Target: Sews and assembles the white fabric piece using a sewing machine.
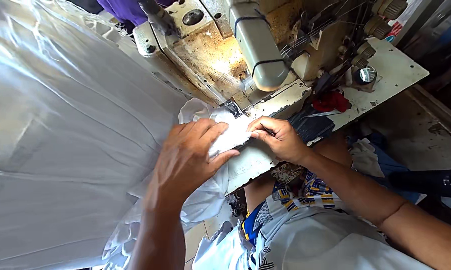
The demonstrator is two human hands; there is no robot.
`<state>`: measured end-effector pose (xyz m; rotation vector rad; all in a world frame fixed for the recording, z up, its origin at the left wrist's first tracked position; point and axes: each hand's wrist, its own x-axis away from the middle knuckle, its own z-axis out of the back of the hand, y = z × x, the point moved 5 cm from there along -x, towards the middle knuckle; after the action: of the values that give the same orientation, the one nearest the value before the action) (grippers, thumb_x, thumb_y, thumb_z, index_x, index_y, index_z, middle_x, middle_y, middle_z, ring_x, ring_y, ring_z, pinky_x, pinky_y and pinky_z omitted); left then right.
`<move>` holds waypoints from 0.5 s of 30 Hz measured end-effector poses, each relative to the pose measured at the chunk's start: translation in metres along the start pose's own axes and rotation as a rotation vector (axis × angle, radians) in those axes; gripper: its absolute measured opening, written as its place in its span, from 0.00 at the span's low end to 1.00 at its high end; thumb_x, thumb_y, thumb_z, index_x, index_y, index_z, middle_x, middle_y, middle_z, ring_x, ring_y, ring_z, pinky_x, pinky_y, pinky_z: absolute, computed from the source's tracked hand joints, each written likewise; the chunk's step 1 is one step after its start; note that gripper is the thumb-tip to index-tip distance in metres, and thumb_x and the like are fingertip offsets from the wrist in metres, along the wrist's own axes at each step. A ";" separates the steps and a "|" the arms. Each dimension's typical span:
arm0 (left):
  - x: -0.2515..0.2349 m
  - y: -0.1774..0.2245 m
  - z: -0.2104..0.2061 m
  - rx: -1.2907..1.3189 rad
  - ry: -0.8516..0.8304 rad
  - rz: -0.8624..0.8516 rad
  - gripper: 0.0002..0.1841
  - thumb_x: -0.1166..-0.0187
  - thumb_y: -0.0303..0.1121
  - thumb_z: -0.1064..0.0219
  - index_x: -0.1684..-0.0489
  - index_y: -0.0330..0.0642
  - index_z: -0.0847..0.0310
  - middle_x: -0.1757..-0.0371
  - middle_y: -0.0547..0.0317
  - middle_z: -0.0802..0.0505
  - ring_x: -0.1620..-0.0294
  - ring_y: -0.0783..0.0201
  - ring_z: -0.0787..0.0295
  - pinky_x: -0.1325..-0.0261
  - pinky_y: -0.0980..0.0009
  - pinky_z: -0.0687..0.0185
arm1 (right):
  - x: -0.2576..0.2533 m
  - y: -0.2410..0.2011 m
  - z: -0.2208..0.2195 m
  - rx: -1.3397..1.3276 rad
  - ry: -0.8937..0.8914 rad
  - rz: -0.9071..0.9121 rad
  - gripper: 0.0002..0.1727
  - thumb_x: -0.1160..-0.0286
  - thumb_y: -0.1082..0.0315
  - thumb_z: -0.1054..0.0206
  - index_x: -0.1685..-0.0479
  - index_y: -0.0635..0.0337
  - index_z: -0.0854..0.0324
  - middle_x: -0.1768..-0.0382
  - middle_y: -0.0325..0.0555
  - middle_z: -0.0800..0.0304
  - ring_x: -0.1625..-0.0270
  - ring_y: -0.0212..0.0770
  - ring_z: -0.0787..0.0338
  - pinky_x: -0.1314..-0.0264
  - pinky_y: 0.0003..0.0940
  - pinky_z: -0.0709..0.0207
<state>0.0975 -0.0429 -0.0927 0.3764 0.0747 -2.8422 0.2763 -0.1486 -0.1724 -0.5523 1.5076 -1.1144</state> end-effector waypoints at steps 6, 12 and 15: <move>0.018 0.020 0.038 0.157 0.070 -0.049 0.18 0.22 0.50 0.29 0.71 0.44 0.13 0.46 0.55 0.09 0.37 0.53 0.13 0.25 0.44 0.25 | -0.008 -0.004 0.003 0.047 -0.189 0.060 0.06 0.19 0.79 0.36 0.54 0.67 0.14 0.51 0.48 0.10 0.49 0.36 0.10 0.45 0.31 0.13; 0.020 0.067 -0.001 0.504 0.182 -0.246 0.08 0.19 0.34 0.28 0.66 0.40 0.17 0.55 0.53 0.06 0.59 0.65 0.08 0.60 0.70 0.14 | 0.019 -0.034 0.007 0.127 -0.455 0.198 0.07 0.21 0.76 0.31 0.50 0.66 0.11 0.48 0.47 0.09 0.46 0.34 0.10 0.41 0.29 0.13; 0.022 0.069 -0.020 0.458 0.304 -0.236 0.09 0.21 0.36 0.26 0.63 0.39 0.17 0.62 0.53 0.08 0.63 0.63 0.10 0.61 0.69 0.16 | 0.033 -0.027 0.007 0.141 -0.414 0.183 0.09 0.18 0.76 0.34 0.48 0.66 0.10 0.46 0.48 0.09 0.44 0.34 0.10 0.41 0.29 0.13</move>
<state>0.1005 -0.1137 -0.1187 0.9500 -0.5122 -2.9862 0.2682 -0.1906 -0.1646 -0.5004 1.0888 -0.8917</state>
